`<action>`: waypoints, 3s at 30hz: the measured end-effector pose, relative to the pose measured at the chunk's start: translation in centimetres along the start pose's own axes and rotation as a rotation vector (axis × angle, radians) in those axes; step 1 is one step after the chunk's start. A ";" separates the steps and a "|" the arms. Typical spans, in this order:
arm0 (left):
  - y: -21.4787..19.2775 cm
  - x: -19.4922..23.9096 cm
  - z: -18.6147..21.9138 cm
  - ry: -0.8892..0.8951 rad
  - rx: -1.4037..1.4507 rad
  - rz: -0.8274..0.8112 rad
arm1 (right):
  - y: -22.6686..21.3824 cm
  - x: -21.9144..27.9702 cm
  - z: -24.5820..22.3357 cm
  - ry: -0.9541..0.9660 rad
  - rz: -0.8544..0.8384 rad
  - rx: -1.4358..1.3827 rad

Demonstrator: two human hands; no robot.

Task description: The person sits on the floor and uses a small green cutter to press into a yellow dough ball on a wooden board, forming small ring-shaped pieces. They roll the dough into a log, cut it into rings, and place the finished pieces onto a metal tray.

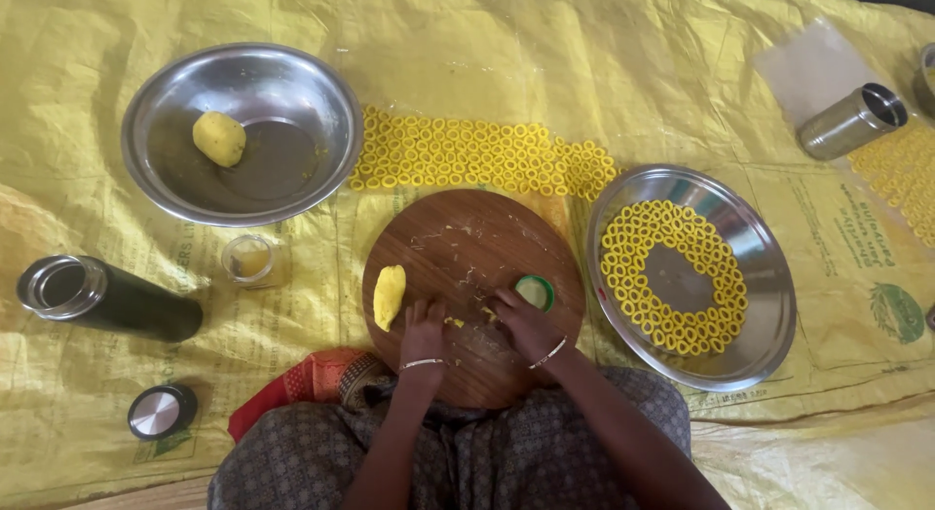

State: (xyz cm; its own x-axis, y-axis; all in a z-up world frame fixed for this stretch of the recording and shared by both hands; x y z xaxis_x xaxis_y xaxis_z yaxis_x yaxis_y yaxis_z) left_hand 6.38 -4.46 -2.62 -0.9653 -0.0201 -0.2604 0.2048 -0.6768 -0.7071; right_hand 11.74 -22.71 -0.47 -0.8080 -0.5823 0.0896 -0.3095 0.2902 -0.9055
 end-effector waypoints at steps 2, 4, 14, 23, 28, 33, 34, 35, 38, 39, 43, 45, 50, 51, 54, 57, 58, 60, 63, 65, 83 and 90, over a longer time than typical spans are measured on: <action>1.0 0.2 0.2 0.061 -0.078 -0.042 | 0.3 0.0 0.5 0.035 -0.041 -0.043; 1.9 0.2 0.1 0.081 -0.124 -0.101 | 1.1 -0.4 1.0 0.089 -0.087 -0.036; 0.7 -0.3 0.4 -0.080 0.112 -0.083 | -0.6 -0.5 -0.6 0.184 0.188 -0.172; -1.7 0.5 -2.0 -0.205 0.259 0.107 | 0.7 -1.6 -3.0 0.452 0.047 -0.554; 0.3 0.4 -1.4 -0.046 -0.028 -0.045 | 1.4 -1.8 -0.4 0.220 0.264 -0.323; 2.8 -0.1 -0.8 0.101 -0.185 -0.161 | 1.3 -1.6 3.0 0.214 0.163 -0.233; 3.1 0.0 -0.9 0.096 -0.200 -0.175 | 1.5 -1.6 3.1 0.203 0.114 -0.220; 3.4 0.2 -1.1 0.090 -0.216 -0.190 | 1.5 -1.4 2.9 0.153 0.109 -0.108; 3.7 -0.1 -1.3 0.130 -0.317 -0.167 | 1.7 -1.9 2.2 0.077 0.076 0.110; 3.7 -0.2 -1.3 0.151 -0.358 -0.150 | 1.9 -2.1 2.2 0.107 0.047 0.106; 3.2 0.0 -1.2 0.164 -0.322 -0.091 | 2.7 -2.0 2.0 0.087 0.073 0.235; 2.5 0.0 -1.0 0.139 -0.273 -0.053 | 3.1 -2.2 2.0 0.094 0.075 0.197; 2.2 -0.2 -0.9 0.110 -0.315 -0.130 | 3.2 -3.7 1.7 0.147 0.119 0.191; 2.3 -0.1 -1.0 0.115 -0.319 -0.139 | 2.8 -3.9 1.8 0.176 0.151 0.145; 2.7 -0.2 -1.4 0.109 -0.326 -0.122 | 1.3 -4.2 3.4 0.469 0.132 -0.181; 2.8 -0.3 -1.9 0.117 -0.327 -0.080 | -0.3 -4.2 4.1 0.594 0.077 -0.518; 3.1 -0.3 -2.1 0.109 -0.322 -0.121 | -0.8 -4.1 4.1 0.592 0.061 -0.614; 3.6 -0.2 -2.4 0.092 -0.311 -0.204 | -2.0 -4.0 3.3 0.417 0.114 -0.517; 3.4 -0.2 -1.9 0.126 -0.342 -0.231 | -1.8 -3.3 2.6 0.411 0.142 -0.399; 2.5 -0.5 -1.1 0.143 -0.283 -0.163 | -1.4 -3.1 2.3 0.426 0.167 -0.404; -10.1 -1.9 -0.8 -0.100 0.055 0.484 | 2.6 -9.2 -7.5 0.244 0.305 -0.879; -8.6 -1.5 -1.8 -0.176 -0.052 0.375 | 6.4 -12.1 -7.3 0.246 0.324 -0.976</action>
State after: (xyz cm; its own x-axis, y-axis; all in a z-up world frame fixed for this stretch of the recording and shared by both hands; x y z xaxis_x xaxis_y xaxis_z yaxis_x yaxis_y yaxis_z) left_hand 6.33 2.73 2.66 -0.8345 -0.3867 -0.3925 0.5506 -0.5606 -0.6185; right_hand 15.84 -8.28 -4.36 -0.9696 -0.2297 0.0838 -0.2417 0.9525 -0.1851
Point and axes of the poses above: each hand's wrist, its own x-axis away from the middle knuckle, its own y-axis out of the palm, z = x × y, the point moved 5 cm from there along -x, towards the middle knuckle, and after that the axes turned 8 degrees about y, right-handed, at the moved point
